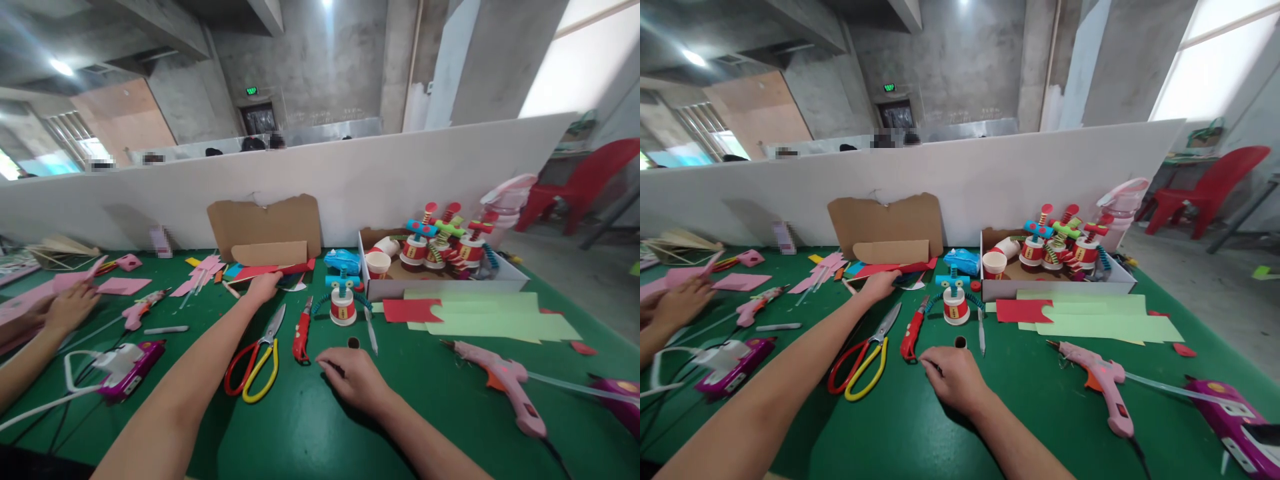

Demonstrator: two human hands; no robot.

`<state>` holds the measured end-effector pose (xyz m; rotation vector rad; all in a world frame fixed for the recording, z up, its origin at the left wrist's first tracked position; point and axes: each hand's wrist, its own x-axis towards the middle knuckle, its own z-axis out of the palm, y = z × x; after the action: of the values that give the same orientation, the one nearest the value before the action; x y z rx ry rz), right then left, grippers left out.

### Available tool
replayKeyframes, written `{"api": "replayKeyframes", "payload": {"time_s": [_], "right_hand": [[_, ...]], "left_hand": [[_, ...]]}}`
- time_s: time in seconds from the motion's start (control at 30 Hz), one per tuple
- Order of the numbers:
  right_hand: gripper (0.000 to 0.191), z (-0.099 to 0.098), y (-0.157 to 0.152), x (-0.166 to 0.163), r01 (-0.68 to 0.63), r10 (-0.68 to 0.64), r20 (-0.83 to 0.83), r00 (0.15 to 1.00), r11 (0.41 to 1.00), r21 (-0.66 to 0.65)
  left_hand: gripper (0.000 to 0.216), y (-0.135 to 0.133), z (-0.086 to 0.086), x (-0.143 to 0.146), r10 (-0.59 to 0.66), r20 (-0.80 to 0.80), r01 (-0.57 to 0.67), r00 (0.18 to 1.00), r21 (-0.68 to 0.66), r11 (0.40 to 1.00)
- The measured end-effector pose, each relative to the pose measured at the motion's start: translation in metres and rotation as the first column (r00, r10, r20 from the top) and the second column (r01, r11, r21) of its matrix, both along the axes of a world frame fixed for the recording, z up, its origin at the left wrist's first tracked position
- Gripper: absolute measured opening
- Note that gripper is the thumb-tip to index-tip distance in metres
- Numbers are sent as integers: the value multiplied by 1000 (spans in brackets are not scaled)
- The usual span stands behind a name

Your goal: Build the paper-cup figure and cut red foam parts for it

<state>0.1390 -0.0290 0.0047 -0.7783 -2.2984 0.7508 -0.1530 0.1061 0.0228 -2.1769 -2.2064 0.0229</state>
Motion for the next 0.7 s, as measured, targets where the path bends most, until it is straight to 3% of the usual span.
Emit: {"api": "replayKeyframes", "payload": {"time_s": [0.1,0.3,0.5,0.6,0.7], "right_hand": [[23,0,0,0,-5,5,5,1000,1000,3],[23,-1,-1,0,-15,15,0,1000,1000,8],[23,-1,0,0,-20,19,14,1000,1000,15],[22,-1,0,0,-19,18,34,999,1000,16],[22,0,0,0,-22,20,56,998,999,23]], "left_hand": [[25,4,5,-4,97,2,-97,995,65,993],[25,4,12,-9,227,41,-231,973,159,960],[31,6,3,0,356,255,-405,899,177,897],[36,4,-5,5,201,393,-300,897,210,931],[37,-2,-11,7,-200,412,90,889,269,959]]}}
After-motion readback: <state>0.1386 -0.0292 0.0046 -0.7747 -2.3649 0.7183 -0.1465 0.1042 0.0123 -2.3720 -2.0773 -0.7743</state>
